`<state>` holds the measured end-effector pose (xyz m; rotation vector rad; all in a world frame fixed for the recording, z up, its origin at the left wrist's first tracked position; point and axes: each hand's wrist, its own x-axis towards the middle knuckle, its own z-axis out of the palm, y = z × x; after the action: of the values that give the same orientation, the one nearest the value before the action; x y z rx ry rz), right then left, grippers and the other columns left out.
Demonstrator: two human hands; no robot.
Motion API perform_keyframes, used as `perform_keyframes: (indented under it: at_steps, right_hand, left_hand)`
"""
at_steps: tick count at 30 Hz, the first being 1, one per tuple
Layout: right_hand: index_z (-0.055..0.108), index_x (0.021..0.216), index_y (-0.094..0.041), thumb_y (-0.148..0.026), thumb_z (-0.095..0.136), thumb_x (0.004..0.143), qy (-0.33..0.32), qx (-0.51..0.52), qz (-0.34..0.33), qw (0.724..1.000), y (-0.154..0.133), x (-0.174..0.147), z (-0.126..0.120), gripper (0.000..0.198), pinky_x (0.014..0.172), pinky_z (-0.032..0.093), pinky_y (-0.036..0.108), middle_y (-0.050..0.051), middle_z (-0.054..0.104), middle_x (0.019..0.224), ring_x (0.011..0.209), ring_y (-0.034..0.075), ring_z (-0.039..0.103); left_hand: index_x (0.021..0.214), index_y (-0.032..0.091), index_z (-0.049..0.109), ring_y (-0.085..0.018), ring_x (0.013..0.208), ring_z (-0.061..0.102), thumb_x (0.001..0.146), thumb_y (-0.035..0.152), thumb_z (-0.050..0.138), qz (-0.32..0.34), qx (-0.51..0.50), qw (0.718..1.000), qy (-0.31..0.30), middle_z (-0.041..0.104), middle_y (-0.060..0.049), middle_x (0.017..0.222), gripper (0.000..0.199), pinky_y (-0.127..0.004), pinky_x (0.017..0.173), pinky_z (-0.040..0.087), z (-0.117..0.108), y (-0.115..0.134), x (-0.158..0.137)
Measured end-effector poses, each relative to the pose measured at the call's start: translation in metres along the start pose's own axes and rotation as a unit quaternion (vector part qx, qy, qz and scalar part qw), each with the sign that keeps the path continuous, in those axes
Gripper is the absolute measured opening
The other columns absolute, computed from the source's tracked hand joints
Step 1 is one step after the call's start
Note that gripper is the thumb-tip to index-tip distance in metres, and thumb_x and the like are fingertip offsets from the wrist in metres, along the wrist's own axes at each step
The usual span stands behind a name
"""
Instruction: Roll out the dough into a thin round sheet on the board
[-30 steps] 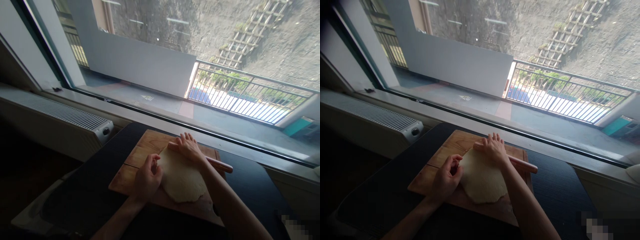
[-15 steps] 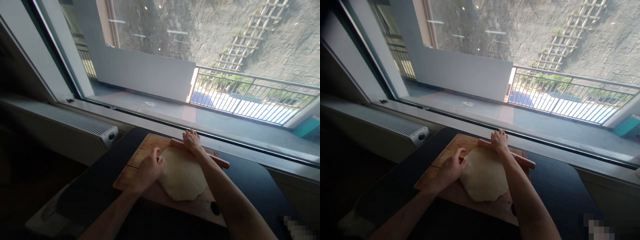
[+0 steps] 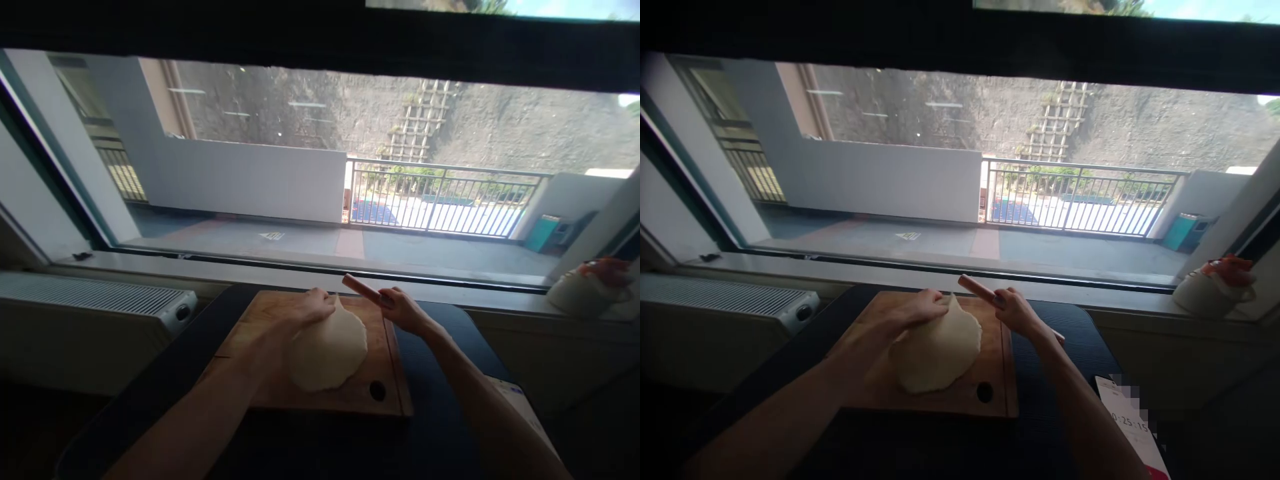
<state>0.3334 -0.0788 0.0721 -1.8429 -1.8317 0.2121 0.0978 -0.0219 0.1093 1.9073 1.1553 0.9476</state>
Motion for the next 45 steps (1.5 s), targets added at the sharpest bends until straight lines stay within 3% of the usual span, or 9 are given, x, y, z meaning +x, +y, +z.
perform_keyframes:
  at_steps: [3,6,12,17,20,26,30,37,45]
  right_hand:
    - [0.061,0.101,-0.017,-0.023,0.052,0.071,0.041,0.054,-0.013,0.998,0.012,-0.005,-0.013,0.032,0.067,0.041,0.026,0.003,0.059,0.089,0.074,0.015,0.052]
    - [0.059,0.105,-0.015,-0.028,0.051,0.073,0.062,0.093,-0.01,0.994,0.019,-0.007,-0.023,0.036,0.067,0.041,0.027,0.002,0.06,0.084,0.074,0.016,0.052]
    - [0.058,0.108,-0.016,-0.02,0.049,0.069,0.076,0.057,-0.036,0.995,-0.004,0.002,-0.019,0.04,0.066,0.04,0.028,0.005,0.061,0.087,0.076,0.018,0.053]
    - [0.062,0.101,-0.022,-0.019,0.048,0.073,-0.104,-0.008,-0.091,0.99,-0.062,-0.004,0.032,0.031,0.074,0.04,0.029,0.004,0.06,0.095,0.084,0.018,0.053]
    - [0.057,0.113,-0.026,-0.034,0.048,0.081,-0.139,-0.043,-0.07,0.987,-0.098,-0.005,0.074,0.035,0.086,0.036,0.036,0.006,0.054,0.115,0.104,0.023,0.048]
    - [0.058,0.104,-0.022,-0.039,0.025,0.093,0.02,-0.129,-0.021,0.991,-0.137,0.053,0.127,0.039,0.097,0.026,0.04,0.009,0.053,0.115,0.11,0.022,0.042]
    - [0.056,0.109,-0.018,-0.038,0.023,0.093,0.015,-0.155,0.019,0.988,-0.132,0.079,0.129,0.041,0.097,0.027,0.041,0.012,0.047,0.124,0.116,0.024,0.039]
    - [0.044,0.126,-0.022,-0.044,0.021,0.093,-0.065,-0.139,-0.089,0.984,-0.142,0.017,0.143,0.046,0.105,0.015,0.043,0.007,0.038,0.138,0.134,0.025,0.016]
    - [0.056,0.109,-0.02,-0.04,0.028,0.093,-0.103,-0.175,-0.002,0.979,-0.129,0.108,0.125,0.039,0.1,0.021,0.048,0.012,0.05,0.124,0.128,0.027,0.026]
  left_hand:
    - [0.073,0.013,0.066,-0.013,0.052,0.054,0.066,0.037,0.064,-0.039,-0.049,0.988,-0.14,0.061,-0.002,0.061,0.026,-0.022,0.045,0.038,0.002,0.036,-0.005]
    - [0.08,0.012,0.065,-0.009,0.051,0.05,0.069,0.036,0.06,-0.062,-0.152,0.98,-0.111,0.06,-0.001,0.064,0.027,-0.02,0.047,0.038,-0.003,0.046,-0.012]
    - [0.073,0.013,0.06,-0.012,0.057,0.053,0.073,0.037,0.054,-0.138,-0.102,0.985,0.008,0.059,-0.001,0.064,0.025,-0.021,0.05,0.039,-0.029,-0.057,-0.045]
    - [0.088,0.017,0.059,-0.017,0.073,0.06,0.077,0.031,0.05,-0.074,0.11,0.986,0.104,0.063,-0.003,0.076,0.02,-0.025,0.064,0.042,-0.043,-0.118,-0.07]
    - [0.111,0.021,0.05,-0.017,0.076,0.062,0.08,0.029,0.047,-0.061,0.13,0.981,0.127,0.064,-0.002,0.08,0.032,-0.025,0.065,0.042,-0.042,-0.121,-0.077]
    - [0.117,0.023,0.044,-0.015,0.065,0.061,0.083,0.029,0.043,-0.051,0.108,0.984,0.133,0.061,0.002,0.069,0.035,-0.025,0.063,0.043,-0.038,-0.124,-0.082]
    - [0.116,0.023,0.044,-0.016,0.068,0.061,0.082,0.029,0.043,-0.05,0.074,0.986,0.14,0.062,0.002,0.07,0.035,-0.025,0.063,0.043,-0.04,-0.127,-0.082]
    - [0.113,0.023,0.046,-0.015,0.061,0.06,0.08,0.029,0.046,-0.066,0.046,0.986,0.148,0.06,0.004,0.065,0.033,-0.025,0.059,0.043,-0.039,-0.128,-0.083]
    - [0.111,0.024,0.046,-0.014,0.058,0.058,0.081,0.03,0.045,-0.084,0.045,0.986,0.136,0.058,0.005,0.062,0.031,-0.024,0.058,0.043,-0.04,-0.126,-0.083]
